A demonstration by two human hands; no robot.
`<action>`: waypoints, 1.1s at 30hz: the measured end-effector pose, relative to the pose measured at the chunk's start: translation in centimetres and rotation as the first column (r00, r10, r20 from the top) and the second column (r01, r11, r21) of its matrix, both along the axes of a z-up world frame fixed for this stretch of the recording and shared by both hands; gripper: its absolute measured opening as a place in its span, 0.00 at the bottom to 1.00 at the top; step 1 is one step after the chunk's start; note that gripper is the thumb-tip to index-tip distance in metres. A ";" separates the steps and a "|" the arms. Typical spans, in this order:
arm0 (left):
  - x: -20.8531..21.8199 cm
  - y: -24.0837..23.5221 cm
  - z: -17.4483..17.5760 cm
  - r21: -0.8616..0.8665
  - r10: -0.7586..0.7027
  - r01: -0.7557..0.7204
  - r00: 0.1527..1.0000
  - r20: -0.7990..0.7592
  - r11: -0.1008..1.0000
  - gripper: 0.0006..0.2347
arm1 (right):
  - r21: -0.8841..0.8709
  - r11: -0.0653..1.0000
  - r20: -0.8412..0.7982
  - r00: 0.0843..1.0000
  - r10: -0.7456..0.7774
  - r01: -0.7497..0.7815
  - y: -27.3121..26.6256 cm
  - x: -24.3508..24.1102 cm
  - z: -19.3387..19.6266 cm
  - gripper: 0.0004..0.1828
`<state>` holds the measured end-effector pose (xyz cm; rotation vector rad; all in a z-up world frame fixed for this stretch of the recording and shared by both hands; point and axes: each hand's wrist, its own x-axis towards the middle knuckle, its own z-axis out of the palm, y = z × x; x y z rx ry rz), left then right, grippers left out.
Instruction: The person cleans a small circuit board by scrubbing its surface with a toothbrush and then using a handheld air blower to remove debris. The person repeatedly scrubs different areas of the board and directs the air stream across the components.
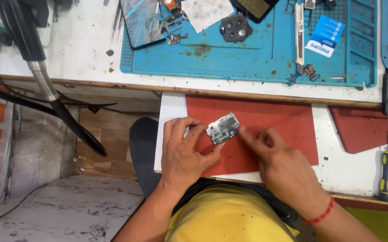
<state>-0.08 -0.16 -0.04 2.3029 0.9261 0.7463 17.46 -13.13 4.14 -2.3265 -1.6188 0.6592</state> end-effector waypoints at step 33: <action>-0.1 0.0 -0.2 -0.021 -0.010 0.009 1.000 -0.019 1.000 0.20 | 0.020 0.997 0.108 0.992 -0.071 0.070 -0.4 0.3 -1.1 0.35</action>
